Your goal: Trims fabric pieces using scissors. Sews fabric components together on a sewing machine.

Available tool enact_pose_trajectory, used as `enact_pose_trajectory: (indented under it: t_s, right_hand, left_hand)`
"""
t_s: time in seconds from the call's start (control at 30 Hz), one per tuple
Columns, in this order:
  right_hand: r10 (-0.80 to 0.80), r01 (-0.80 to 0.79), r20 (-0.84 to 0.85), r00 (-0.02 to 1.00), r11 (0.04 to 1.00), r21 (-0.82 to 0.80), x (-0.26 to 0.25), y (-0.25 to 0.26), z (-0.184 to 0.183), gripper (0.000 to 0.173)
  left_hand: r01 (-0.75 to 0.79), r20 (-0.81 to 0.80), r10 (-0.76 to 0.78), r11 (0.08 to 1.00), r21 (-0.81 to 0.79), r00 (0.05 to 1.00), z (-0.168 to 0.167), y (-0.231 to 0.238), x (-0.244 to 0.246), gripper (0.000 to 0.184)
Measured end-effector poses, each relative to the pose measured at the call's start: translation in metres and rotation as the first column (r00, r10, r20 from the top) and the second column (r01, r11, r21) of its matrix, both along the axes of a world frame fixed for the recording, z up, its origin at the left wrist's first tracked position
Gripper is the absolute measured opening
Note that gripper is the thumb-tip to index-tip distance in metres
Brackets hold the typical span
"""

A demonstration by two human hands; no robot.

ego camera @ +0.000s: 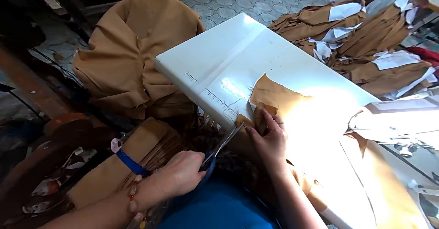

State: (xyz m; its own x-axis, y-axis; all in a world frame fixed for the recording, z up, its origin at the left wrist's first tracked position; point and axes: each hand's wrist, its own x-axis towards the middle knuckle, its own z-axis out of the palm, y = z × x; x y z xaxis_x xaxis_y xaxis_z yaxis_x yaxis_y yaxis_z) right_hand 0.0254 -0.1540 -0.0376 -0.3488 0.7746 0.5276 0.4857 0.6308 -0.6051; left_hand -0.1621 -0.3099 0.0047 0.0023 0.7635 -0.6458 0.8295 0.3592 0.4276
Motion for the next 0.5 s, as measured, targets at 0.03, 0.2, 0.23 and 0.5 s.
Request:
enact_pose_trajectory:
  t_s: [0.03, 0.2, 0.23, 0.5]
  right_hand:
    - [-0.003, 0.003, 0.000, 1.000, 1.000, 0.008, -0.0003, -0.0005, -0.0003, 0.061]
    - [0.000, 0.000, 0.000, 1.000, 1.000, 0.030, -0.0003, -0.0019, -0.0016, 0.061]
    - [0.000, 0.000, -0.002, 1.000, 0.999, 0.033, -0.0004, -0.0018, -0.0019, 0.061]
    - [0.001, 0.000, -0.017, 1.000, 0.998, 0.062, -0.0012, -0.0019, -0.0030, 0.060]
  left_hand:
    - [-0.007, -0.002, 0.007, 1.000, 0.007, 1.000, -0.0011, 0.0000, 0.0016, 0.039]
    - [-0.007, -0.045, 0.008, 1.000, 0.005, 0.999, 0.0040, 0.0052, 0.0081, 0.040]
    - [-0.004, -0.046, 0.004, 1.000, 0.004, 0.999, 0.0051, 0.0060, 0.0088, 0.040]
    - [-0.023, 0.096, 0.018, 0.998, 0.057, 0.995, -0.0034, 0.0022, 0.0071, 0.036]
